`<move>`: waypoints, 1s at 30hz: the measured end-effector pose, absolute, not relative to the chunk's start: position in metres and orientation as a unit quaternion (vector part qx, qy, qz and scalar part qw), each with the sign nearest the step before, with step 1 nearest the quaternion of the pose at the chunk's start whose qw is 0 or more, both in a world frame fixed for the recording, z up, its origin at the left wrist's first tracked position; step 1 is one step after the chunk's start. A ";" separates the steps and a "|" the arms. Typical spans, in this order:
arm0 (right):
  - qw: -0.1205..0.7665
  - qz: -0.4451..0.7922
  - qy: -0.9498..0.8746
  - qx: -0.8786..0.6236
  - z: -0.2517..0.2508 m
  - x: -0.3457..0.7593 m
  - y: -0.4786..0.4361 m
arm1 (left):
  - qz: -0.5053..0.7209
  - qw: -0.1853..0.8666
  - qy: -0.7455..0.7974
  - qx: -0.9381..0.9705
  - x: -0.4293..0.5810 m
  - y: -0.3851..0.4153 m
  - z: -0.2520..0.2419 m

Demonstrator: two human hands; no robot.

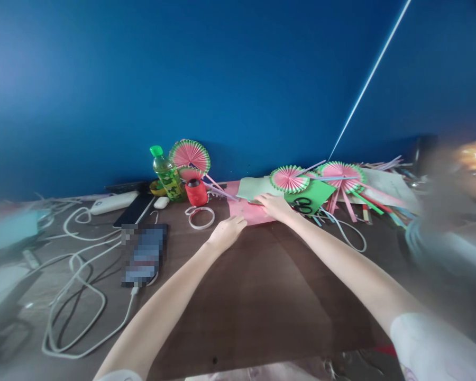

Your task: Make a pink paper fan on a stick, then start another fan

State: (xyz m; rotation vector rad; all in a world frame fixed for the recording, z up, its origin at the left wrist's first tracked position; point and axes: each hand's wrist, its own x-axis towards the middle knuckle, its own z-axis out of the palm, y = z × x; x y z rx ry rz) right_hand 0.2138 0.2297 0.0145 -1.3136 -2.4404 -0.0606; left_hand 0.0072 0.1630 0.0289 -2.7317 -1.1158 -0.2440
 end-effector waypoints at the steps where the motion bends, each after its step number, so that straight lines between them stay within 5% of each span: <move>1: 0.182 -0.019 -0.870 -0.459 0.016 0.213 0.230 | -0.083 0.091 -0.376 -0.918 0.007 0.163 0.028; 9: 0.192 0.102 -0.899 -0.380 0.025 0.187 0.242 | -0.096 0.094 -0.404 -0.905 0.016 0.166 0.026; 30: 0.086 -0.006 -0.934 -0.348 0.004 0.163 0.274 | -0.071 0.024 -0.420 -0.904 0.014 0.171 0.029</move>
